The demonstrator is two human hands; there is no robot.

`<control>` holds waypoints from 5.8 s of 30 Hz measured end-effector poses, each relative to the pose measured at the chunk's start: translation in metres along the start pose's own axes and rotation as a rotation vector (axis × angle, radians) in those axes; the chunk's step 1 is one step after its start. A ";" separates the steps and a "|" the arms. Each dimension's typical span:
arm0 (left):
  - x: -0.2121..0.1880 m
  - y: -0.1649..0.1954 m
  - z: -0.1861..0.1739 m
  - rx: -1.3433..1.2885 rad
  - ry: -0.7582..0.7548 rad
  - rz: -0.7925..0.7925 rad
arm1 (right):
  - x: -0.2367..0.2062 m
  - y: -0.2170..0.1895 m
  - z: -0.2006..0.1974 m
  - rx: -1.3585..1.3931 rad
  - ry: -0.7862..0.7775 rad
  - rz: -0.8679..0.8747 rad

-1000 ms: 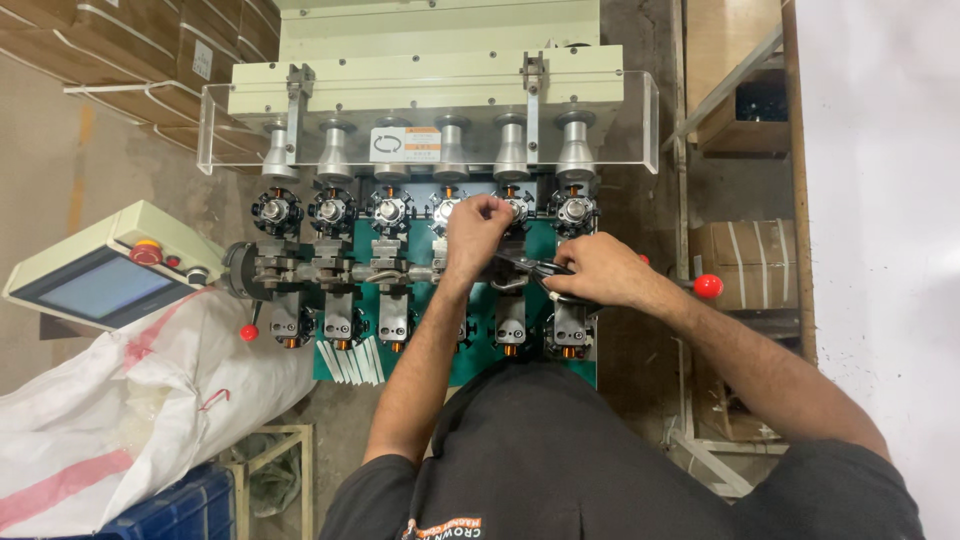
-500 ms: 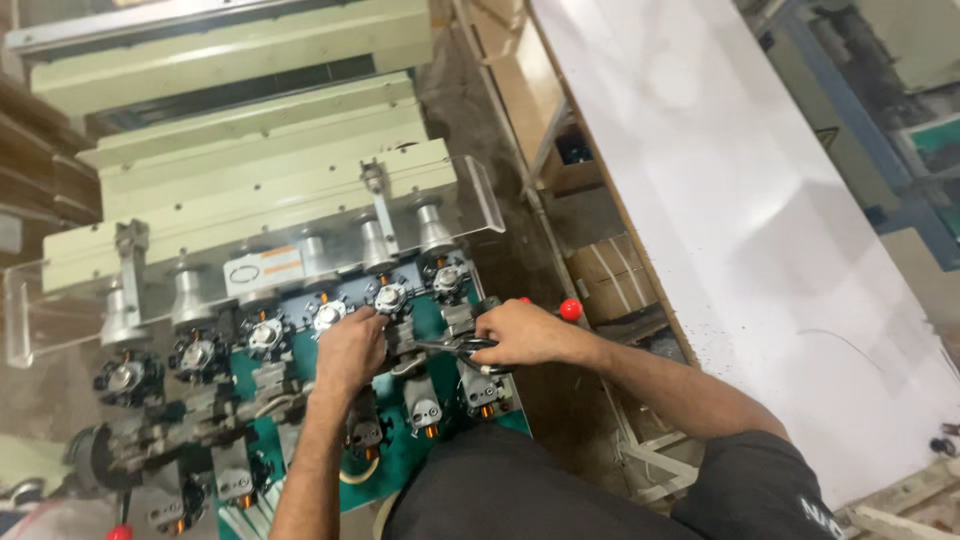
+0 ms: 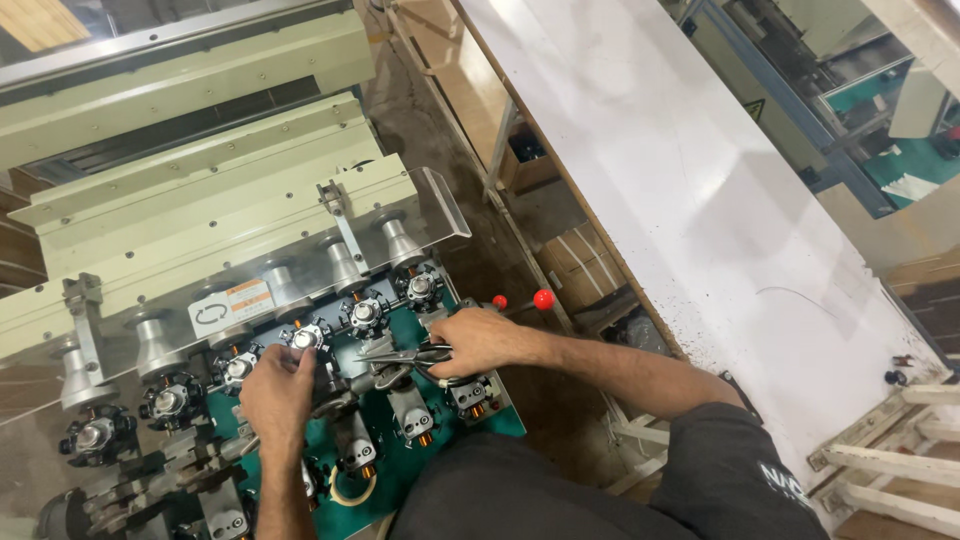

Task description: The person fits small black cylindrical components onto the stations of an industrial winding machine, pressing them into place by hand. They then wrap several of the components in plastic bags and place them into a blue bin, and later use scissors to trim material at the machine stations.

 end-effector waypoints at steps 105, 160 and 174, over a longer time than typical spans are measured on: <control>0.012 -0.180 -0.107 -0.051 0.034 0.275 | 0.139 -0.182 0.059 -0.012 -0.082 0.062; -0.257 0.097 -0.167 -0.302 0.704 1.739 | 0.062 0.043 0.294 0.500 0.262 0.445; -0.284 0.111 -0.138 -0.170 0.419 1.652 | 0.092 0.053 0.287 0.065 0.002 0.223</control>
Point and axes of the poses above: each hand's wrist, its own x-axis towards the middle knuckle, its own z-axis out of the palm, y = z × x, the point moved 2 cm from there along x, towards the middle knuckle, and after that the axes turned 12 degrees about -y, right-handed, at the moved point
